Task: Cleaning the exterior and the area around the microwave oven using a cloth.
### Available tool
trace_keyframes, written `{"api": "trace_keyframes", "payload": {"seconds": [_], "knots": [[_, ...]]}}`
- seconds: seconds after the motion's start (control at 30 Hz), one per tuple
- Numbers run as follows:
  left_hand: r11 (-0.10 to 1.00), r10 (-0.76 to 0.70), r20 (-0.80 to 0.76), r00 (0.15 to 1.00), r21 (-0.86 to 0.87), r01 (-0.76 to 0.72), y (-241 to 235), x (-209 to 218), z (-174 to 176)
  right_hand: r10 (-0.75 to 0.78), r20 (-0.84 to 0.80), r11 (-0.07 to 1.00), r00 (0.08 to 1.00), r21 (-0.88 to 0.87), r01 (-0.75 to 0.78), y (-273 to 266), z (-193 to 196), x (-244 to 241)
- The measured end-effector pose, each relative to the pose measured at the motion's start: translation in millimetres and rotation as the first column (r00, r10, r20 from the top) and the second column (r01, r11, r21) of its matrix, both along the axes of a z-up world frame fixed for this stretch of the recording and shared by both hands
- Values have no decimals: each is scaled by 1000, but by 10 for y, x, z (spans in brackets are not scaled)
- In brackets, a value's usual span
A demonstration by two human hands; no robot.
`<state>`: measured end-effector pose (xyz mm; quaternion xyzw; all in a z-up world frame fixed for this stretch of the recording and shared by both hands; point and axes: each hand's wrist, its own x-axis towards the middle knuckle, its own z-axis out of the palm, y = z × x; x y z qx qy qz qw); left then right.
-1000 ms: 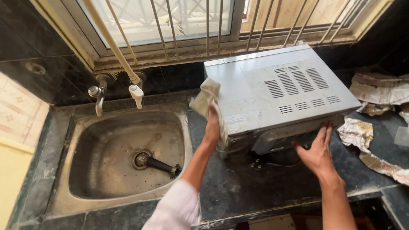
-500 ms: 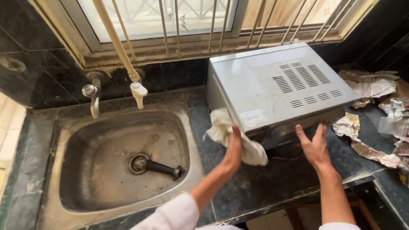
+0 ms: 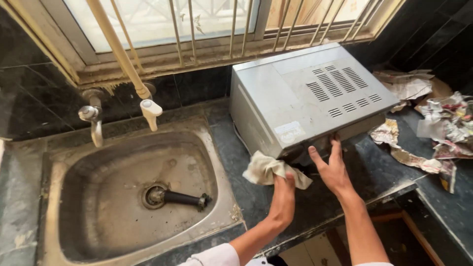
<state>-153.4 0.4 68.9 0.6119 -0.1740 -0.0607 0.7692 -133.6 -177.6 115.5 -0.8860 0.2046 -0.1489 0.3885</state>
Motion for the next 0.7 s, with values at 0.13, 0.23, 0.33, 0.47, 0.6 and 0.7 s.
{"api": "trace_keyframes", "payload": {"seconds": [0.13, 0.23, 0.33, 0.47, 0.6, 0.7], "knots": [[999, -19, -265, 964, 34, 29, -154, -25, 267, 13, -45, 1000, 999, 5, -13, 99, 49, -132], [961, 254, -233, 939, 174, -217, -221, 1, 307, -11, -98, 1000, 995, 15, 13, 118, 56, -142], [930, 310, -86, 947, 233, -284, -131, 97, 265, 47, 19, 999, 999, -15, -47, 123, -49, -207], [984, 168, -189, 967, 91, -153, 129, 260, 538, 99, 78, 988, 992, -126, -89, 202, -150, -266], [995, 86, -88, 992, 57, -82, 249, 501, 939, 129, 97, 959, 987, -265, -99, 251, -140, -290], [1000, 6, 3, 1000, 6, -6, 257, 796, 1115, 38, 22, 992, 999, 117, -40, 450, 114, -274]]}}
